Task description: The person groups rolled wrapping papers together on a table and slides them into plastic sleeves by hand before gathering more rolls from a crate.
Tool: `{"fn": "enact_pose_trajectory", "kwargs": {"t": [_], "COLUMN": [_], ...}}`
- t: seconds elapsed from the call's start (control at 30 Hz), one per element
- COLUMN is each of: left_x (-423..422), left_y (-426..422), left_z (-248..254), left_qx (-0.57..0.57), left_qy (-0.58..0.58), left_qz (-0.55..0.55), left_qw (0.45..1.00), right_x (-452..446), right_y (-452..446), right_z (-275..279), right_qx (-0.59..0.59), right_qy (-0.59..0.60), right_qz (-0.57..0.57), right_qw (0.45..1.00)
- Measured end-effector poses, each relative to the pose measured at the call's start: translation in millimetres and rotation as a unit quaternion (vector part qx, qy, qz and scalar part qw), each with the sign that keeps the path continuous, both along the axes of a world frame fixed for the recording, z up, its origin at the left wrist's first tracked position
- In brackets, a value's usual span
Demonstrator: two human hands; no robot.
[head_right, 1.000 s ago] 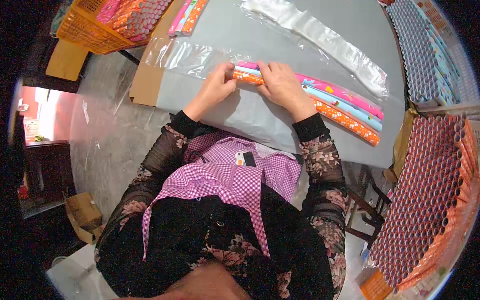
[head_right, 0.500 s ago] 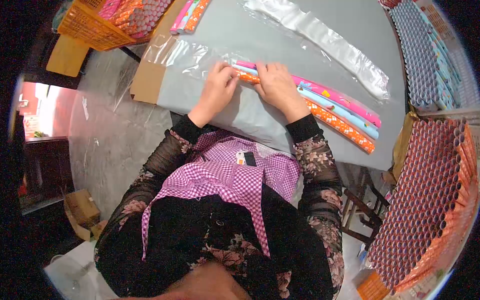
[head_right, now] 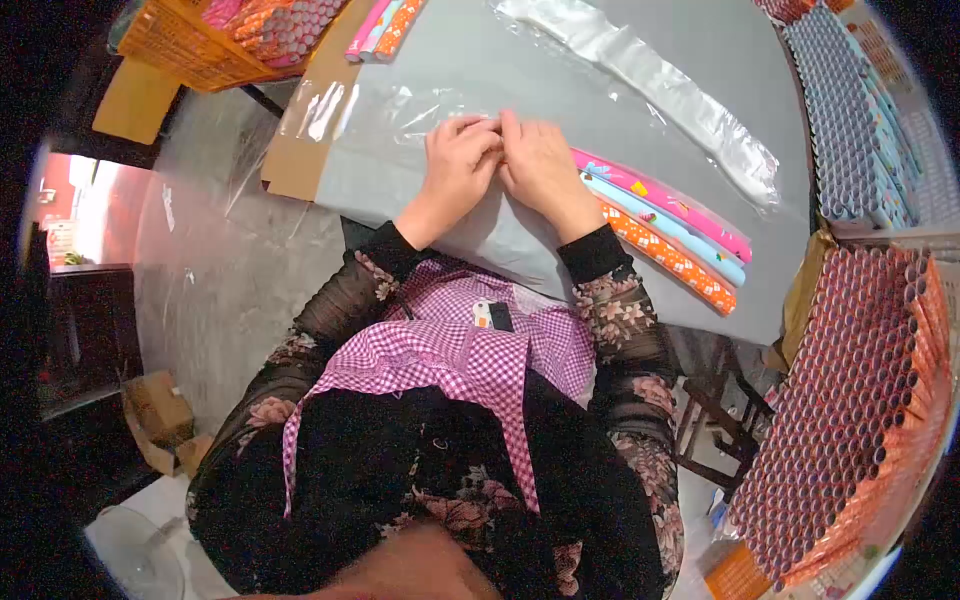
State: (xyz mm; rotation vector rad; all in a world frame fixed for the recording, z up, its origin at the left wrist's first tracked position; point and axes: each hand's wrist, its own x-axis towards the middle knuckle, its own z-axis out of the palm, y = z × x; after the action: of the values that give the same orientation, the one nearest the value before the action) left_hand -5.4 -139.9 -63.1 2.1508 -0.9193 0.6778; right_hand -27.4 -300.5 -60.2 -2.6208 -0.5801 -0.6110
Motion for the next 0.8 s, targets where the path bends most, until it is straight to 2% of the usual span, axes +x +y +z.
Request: {"fn": "enact_pose_trajectory", "kwargs": {"t": [0.03,0.17,0.3,0.37,0.6,0.8], "left_x": [-2.6,-3.5,-0.6,1.5,-2.2,0.0], "left_y": [-4.1,-4.6,-1.0,0.5,1.6,10.0], "left_z": [0.1,-11.0,-10.5,-8.0,-12.2,-11.9], "left_qx": [-0.011,0.000,0.012,0.045,0.008,0.046], "left_qy": [-0.004,0.003,-0.007,-0.016,0.004,0.020], "left_qz": [0.000,-0.018,-0.032,-0.044,-0.062,-0.058], "left_qw": [1.000,1.000,0.999,0.998,0.998,0.997], "right_x": [0.8,7.5,4.8,4.4,5.9,4.6], "right_y": [-0.9,-1.8,-1.0,1.6,0.2,-4.2], "right_z": [-0.6,-8.4,-10.4,-6.1,-10.8,0.6], "right_qx": [0.012,0.000,0.022,0.018,0.023,0.063], "right_qy": [-0.011,0.075,0.034,0.035,0.017,0.018], "right_qz": [0.014,-0.008,0.019,-0.003,0.010,0.065], "right_qw": [1.000,0.997,0.999,0.999,1.000,0.996]}}
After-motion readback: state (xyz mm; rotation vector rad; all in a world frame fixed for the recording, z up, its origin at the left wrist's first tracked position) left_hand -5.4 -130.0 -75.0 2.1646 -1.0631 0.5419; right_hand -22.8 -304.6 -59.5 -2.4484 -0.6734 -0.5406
